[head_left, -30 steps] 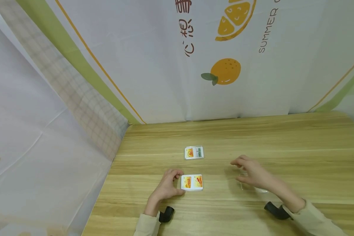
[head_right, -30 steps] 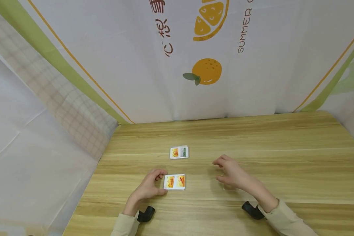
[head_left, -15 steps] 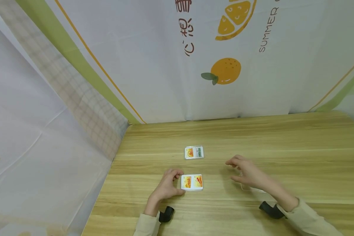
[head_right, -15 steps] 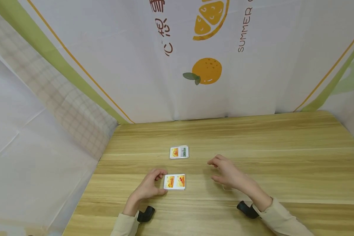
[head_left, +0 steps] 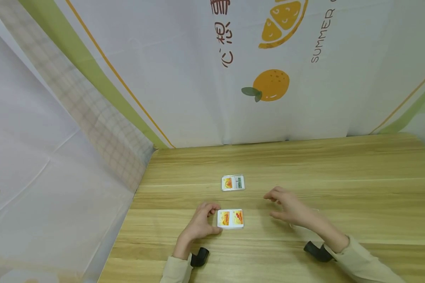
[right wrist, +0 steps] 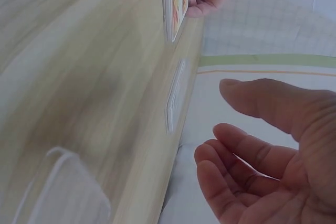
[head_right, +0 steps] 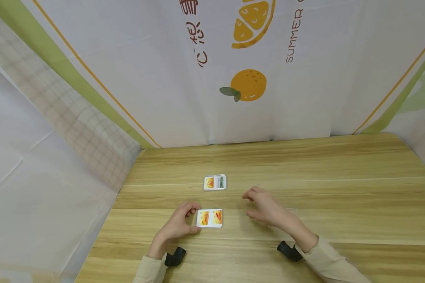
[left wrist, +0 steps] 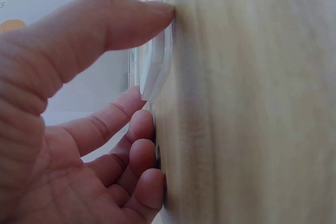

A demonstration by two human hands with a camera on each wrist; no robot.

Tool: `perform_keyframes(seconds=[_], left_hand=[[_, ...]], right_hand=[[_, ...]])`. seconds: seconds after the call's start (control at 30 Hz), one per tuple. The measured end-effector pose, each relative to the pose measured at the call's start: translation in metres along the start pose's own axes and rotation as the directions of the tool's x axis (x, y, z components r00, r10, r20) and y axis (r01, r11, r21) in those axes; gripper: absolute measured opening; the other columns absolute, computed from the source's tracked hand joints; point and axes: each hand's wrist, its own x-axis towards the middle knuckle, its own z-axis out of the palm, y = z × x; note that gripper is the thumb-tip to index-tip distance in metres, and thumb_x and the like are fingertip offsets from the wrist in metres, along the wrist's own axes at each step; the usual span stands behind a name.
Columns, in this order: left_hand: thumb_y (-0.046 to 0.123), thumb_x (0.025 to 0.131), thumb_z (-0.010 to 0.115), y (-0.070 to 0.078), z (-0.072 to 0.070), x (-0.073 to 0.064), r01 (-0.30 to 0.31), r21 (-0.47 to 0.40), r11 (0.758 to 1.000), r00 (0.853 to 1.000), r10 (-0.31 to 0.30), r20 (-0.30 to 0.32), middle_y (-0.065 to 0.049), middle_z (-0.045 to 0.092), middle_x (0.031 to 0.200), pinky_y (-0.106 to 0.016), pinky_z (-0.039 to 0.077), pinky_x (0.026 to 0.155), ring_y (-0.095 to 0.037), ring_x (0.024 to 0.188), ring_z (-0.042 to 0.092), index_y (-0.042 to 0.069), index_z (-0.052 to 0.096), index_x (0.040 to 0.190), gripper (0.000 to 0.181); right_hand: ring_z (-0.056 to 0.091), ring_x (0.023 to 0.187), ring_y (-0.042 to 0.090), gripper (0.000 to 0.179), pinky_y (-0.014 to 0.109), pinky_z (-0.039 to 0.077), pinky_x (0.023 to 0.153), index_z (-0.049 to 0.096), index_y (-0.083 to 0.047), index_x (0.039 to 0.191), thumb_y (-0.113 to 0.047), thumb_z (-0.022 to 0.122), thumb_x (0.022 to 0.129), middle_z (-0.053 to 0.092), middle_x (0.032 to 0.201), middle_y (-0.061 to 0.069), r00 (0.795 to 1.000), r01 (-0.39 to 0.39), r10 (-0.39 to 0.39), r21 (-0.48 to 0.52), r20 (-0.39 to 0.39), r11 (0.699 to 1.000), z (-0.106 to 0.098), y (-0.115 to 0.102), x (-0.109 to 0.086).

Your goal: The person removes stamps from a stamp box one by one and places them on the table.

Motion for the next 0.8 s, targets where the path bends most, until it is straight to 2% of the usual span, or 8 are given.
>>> perform_keyframes(seconds=[0.23,0.5,0.8], left_hand=[[-0.002,0.061,0.081,-0.001,0.000,0.001,-0.007,0.010,1.000,1.000,0.007,-0.001,-0.004,0.047,0.095,-0.028,0.039,0.079,-0.020,0.090,0.041,0.000,0.058,0.107,0.052],[-0.001,0.060,0.082,-0.001,0.000,0.001,-0.009,0.020,1.000,1.000,0.009,-0.001,-0.004,0.047,0.094,-0.028,0.039,0.078,-0.020,0.090,0.042,-0.001,0.058,0.107,0.053],[-0.001,0.060,0.081,-0.001,-0.001,0.001,-0.007,0.024,1.000,1.000,0.007,0.003,-0.004,0.047,0.094,-0.027,0.039,0.077,-0.019,0.089,0.041,-0.001,0.057,0.107,0.053]], right_hand=[[0.058,0.087,0.027,0.034,0.037,0.052,0.074,0.062,0.005,0.104,0.002,0.074,0.073,0.060,0.098,0.012,0.999,0.030,-0.030,-0.002,-0.011,1.000,0.007,-0.003,0.005],[0.058,0.088,0.025,0.033,0.035,0.052,0.075,0.062,0.004,0.105,-0.001,0.074,0.074,0.060,0.098,0.011,1.000,0.007,-0.007,0.005,0.007,1.000,0.016,-0.006,0.010],[0.057,0.087,0.023,0.033,0.034,0.051,0.075,0.063,0.004,0.103,-0.001,0.074,0.073,0.060,0.097,0.010,0.999,0.022,-0.022,0.004,0.023,1.000,0.022,-0.010,0.017]])
